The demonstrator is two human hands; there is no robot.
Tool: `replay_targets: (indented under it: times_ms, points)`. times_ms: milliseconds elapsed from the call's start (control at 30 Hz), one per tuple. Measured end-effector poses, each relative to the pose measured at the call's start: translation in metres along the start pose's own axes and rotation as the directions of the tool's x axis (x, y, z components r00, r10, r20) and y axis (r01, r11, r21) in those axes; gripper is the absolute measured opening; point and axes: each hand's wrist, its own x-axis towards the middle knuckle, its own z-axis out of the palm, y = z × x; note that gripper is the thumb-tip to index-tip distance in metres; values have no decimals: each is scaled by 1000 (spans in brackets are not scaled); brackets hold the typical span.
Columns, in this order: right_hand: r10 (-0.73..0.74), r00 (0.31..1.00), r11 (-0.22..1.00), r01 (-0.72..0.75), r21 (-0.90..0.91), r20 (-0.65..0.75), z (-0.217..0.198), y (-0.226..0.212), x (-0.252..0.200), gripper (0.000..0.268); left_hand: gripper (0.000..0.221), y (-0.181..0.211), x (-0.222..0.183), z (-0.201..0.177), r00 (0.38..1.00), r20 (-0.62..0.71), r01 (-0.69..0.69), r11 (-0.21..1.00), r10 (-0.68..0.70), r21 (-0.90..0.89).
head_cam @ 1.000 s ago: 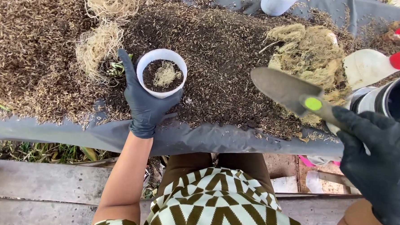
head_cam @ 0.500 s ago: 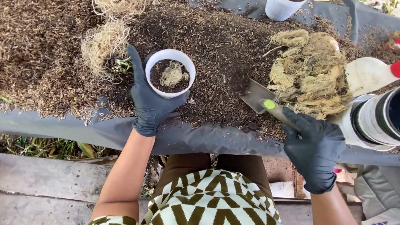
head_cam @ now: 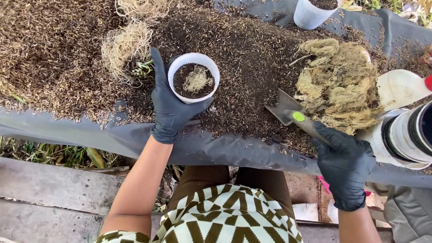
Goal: A person is filling a small white pot with soil using a trowel and then adding fibrous material into the pot.
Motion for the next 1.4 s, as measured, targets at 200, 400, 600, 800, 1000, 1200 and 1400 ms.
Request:
replay_targets:
  times_ms: [200,400,600,800,1000,1200,1400]
  points:
    - [60,998,994,-61,-86,-10,-10,16,6,35,135,7,1,3,998,-9,-57,997,57,-58]
    - [158,987,967,-157,201,13,-20,9,31,38,138,8,0,6,999,42,20,997,-17,-72]
    - [81,996,986,-84,146,23,-28,-3,56,33,141,6,-2,11,998,55,17,999,-14,-49]
    - [99,991,975,-115,188,90,-37,-15,74,32,143,2,-4,13,999,40,-16,999,18,-43]
    - [113,972,946,-169,275,208,-43,-44,96,38,143,2,-5,15,999,37,-34,998,36,-60]
    - [-33,957,985,-18,173,290,-51,-64,118,32,141,6,-4,14,996,40,-76,991,81,-112]
    - [-38,942,998,17,65,335,-62,-78,139,33,143,9,-4,13,993,29,-109,988,113,-110]
